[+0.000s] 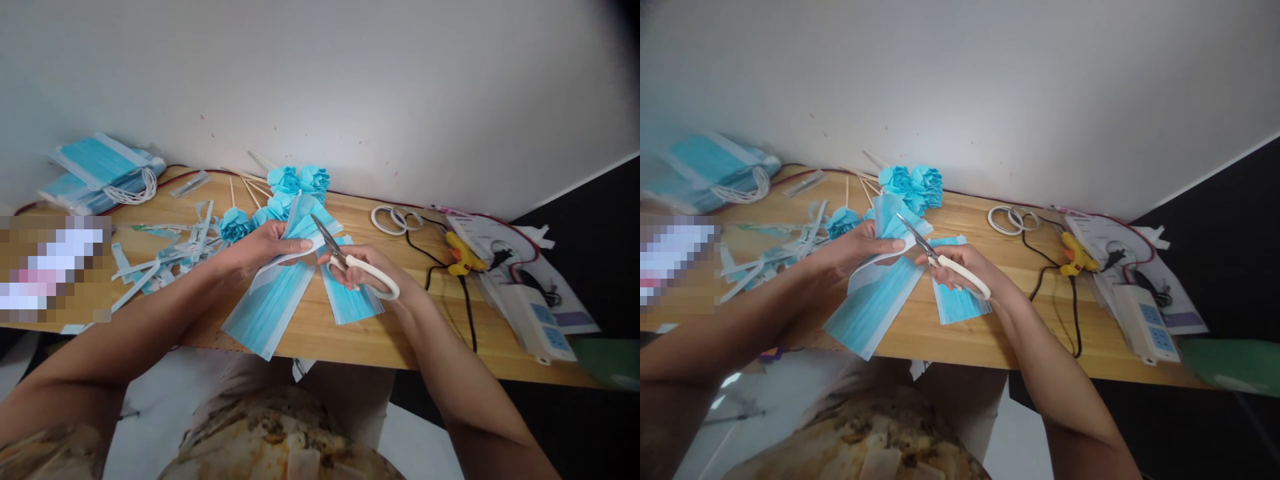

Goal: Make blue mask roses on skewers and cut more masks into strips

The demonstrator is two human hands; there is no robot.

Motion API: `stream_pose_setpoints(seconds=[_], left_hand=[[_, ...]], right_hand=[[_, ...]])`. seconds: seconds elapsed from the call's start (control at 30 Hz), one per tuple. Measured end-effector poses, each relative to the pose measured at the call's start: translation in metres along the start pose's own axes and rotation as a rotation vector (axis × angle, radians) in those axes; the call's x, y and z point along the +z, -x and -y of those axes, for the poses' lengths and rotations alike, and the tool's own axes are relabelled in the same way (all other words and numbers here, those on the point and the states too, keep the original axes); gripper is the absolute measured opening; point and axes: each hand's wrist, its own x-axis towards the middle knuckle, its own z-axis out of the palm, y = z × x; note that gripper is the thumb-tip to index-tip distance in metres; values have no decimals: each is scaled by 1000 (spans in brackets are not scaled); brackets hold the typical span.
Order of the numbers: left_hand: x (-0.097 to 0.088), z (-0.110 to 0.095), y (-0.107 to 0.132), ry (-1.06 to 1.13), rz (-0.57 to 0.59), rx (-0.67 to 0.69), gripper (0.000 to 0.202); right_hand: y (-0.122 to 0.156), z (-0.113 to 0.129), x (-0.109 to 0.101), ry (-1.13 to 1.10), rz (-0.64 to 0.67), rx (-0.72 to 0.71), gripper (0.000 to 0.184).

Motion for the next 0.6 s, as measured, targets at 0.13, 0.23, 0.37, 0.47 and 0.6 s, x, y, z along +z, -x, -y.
stream_pose_setpoints(seconds=[0.13,0.23,0.37,0.47,0.6], left_hand=[[-4,0,1,16,34,-31,57],[-5,-1,2,29,34,-73,56],[-9,-1,1,16,58,-83,55],[-13,0,1,23,96,-82,50],[-17,0,1,27,122,-78,39]], right_hand=[[1,1,-1,29,15,-21,65],[2,1,-2,68,10,-25,65],[3,-1,-4,107,5,14,63],[5,-2,-5,117,13,20,61],[6,-2,-5,132,30,34,62]])
